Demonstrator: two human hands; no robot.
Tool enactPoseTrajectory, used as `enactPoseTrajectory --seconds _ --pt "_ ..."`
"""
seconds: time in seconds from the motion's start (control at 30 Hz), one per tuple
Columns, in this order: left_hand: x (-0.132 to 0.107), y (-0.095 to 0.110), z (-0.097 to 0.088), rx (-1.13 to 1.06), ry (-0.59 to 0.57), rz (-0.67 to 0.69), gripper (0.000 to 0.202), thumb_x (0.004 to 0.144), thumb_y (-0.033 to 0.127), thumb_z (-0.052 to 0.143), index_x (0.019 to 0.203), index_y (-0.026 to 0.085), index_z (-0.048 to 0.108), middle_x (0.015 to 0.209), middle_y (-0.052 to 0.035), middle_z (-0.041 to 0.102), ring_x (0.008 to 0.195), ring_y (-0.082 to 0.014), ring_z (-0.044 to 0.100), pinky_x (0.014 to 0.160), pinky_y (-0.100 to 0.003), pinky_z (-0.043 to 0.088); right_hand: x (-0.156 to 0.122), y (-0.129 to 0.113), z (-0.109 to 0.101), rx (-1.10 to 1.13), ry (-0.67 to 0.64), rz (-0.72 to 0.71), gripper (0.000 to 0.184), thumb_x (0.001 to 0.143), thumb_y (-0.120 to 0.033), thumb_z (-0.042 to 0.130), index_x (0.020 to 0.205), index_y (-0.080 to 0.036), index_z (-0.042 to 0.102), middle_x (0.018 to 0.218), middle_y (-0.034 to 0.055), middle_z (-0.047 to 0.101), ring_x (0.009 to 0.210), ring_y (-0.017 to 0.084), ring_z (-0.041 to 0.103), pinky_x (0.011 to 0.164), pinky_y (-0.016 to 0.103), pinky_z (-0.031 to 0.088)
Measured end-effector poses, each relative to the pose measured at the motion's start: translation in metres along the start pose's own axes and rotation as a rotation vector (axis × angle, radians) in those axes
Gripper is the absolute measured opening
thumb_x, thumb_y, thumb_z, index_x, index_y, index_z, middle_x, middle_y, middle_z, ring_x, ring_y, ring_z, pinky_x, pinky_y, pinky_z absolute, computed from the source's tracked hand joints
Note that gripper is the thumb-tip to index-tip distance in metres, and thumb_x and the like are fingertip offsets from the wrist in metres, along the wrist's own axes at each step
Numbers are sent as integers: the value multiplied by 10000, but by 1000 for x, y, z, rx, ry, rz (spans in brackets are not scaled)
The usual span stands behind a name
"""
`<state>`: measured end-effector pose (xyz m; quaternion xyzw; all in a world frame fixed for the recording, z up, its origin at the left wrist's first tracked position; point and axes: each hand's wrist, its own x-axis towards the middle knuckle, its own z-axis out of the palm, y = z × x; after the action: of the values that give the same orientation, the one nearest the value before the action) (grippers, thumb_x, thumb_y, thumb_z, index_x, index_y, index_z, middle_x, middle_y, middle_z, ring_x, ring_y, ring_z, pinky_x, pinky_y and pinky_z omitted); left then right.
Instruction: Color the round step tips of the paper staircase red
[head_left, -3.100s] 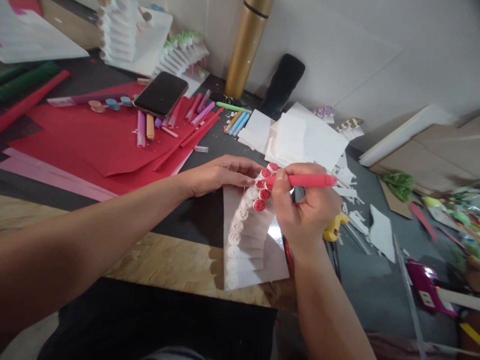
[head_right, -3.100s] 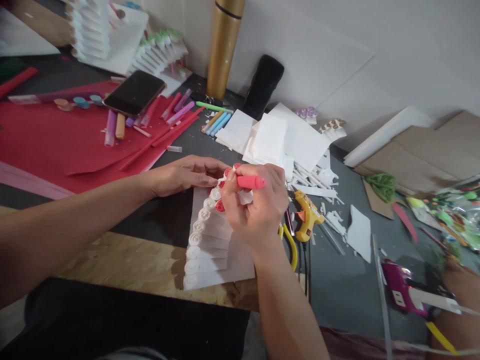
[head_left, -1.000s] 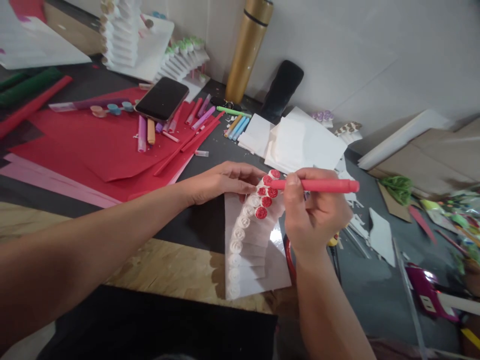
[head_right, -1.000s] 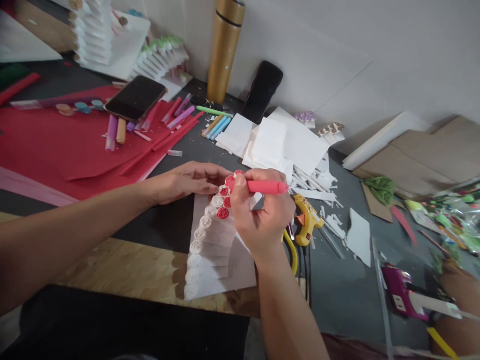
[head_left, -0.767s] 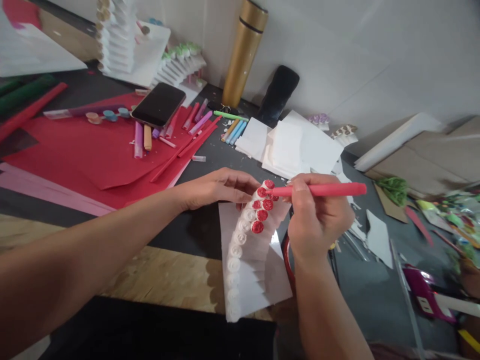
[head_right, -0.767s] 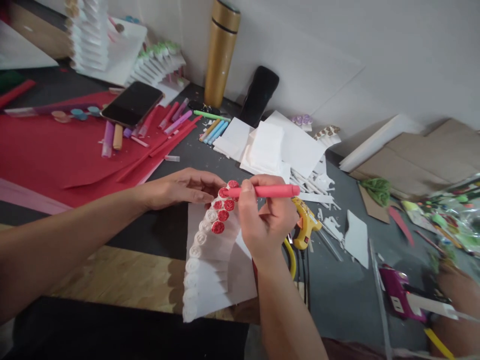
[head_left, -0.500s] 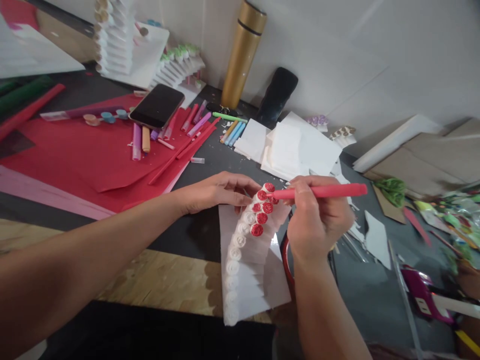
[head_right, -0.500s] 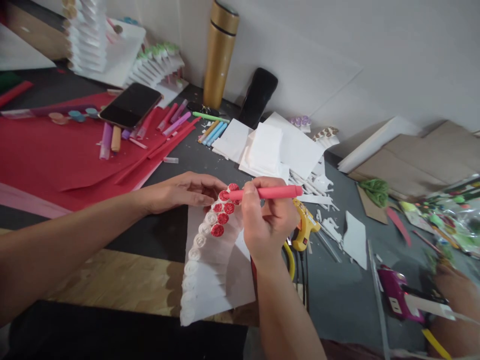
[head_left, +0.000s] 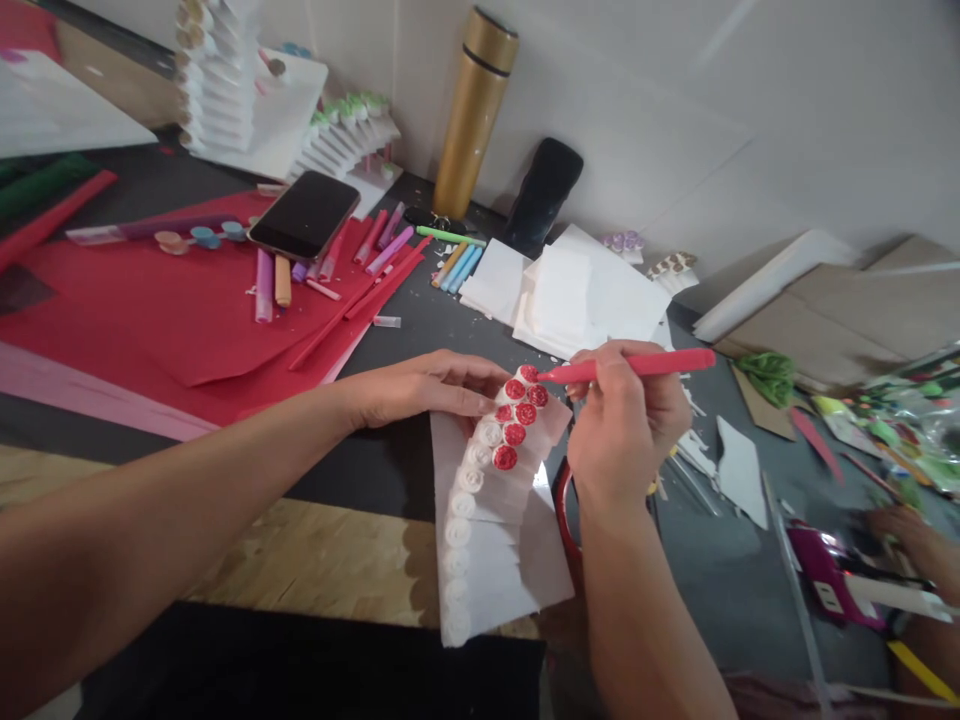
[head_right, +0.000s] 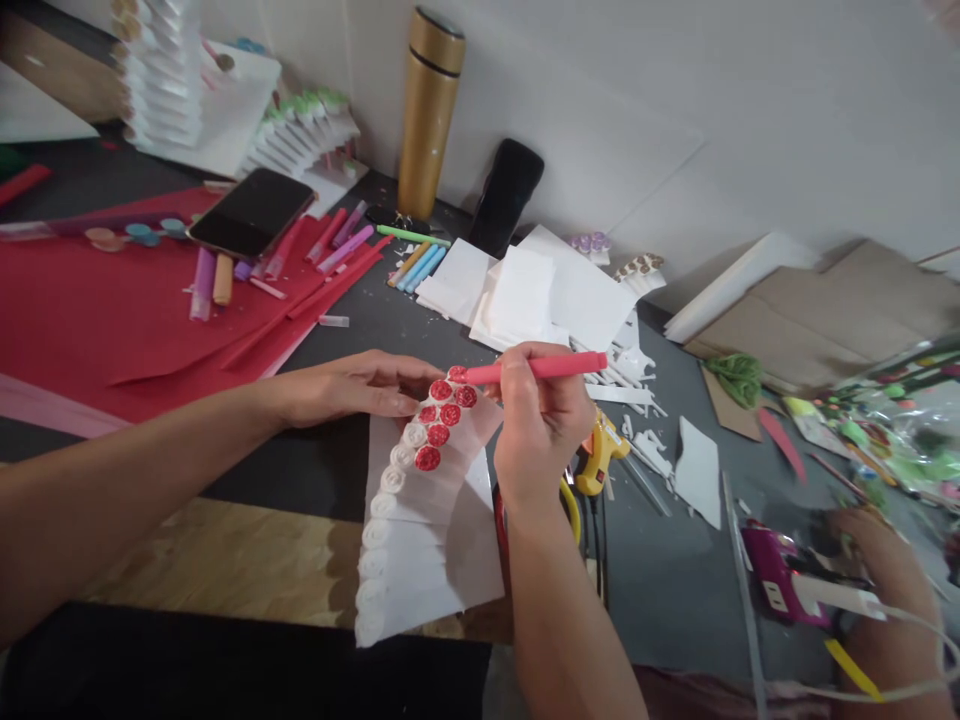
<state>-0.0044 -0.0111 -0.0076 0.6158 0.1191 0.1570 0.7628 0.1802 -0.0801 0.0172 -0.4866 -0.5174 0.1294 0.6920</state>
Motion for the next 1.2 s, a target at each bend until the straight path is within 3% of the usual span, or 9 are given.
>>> enactPoseTrajectory --seconds 0.2,0.33,0.5,0.77,1.2 --pt "1 -3 1 -40 27 36 455 863 238 652 1315 188 625 1215 -105 690 1099 -226 647 949 -327 504 -3 -2 1 -104 9 -61 91 842 -249 584 762 -207 591 605 -47 559 520 90 546 526 260 471" --pt "2 -5 1 -81 85 67 438 825 240 688 1257 175 665 1149 -102 713 962 -196 677 844 -295 537 -6 -5 0 -229 -5 -157 111 857 -244 576 754 -206 592 637 -40 566 540 97 559 541 276 480" --pt "2 -5 1 -97 130 55 397 831 227 693 1225 178 685 1040 -80 731 873 -169 678 797 -279 540 -10 -14 -1 -389 -121 -282 97 875 -233 569 789 -214 611 684 -35 594 582 99 552 550 272 457" --pt "3 -5 2 -77 129 43 375 862 234 669 1233 178 677 1045 -71 712 881 -156 660 792 -261 535 -10 -17 -1 -382 -233 -368 63 845 -197 586 787 -221 587 705 -31 587 665 122 561 629 301 473" --pt "3 -10 1 -154 112 18 378 856 205 655 1230 154 673 1059 -88 719 889 -161 677 830 -282 541 -8 -17 -2 -406 -257 -466 57 838 -162 595 808 -211 594 724 -25 621 663 113 570 650 295 485"
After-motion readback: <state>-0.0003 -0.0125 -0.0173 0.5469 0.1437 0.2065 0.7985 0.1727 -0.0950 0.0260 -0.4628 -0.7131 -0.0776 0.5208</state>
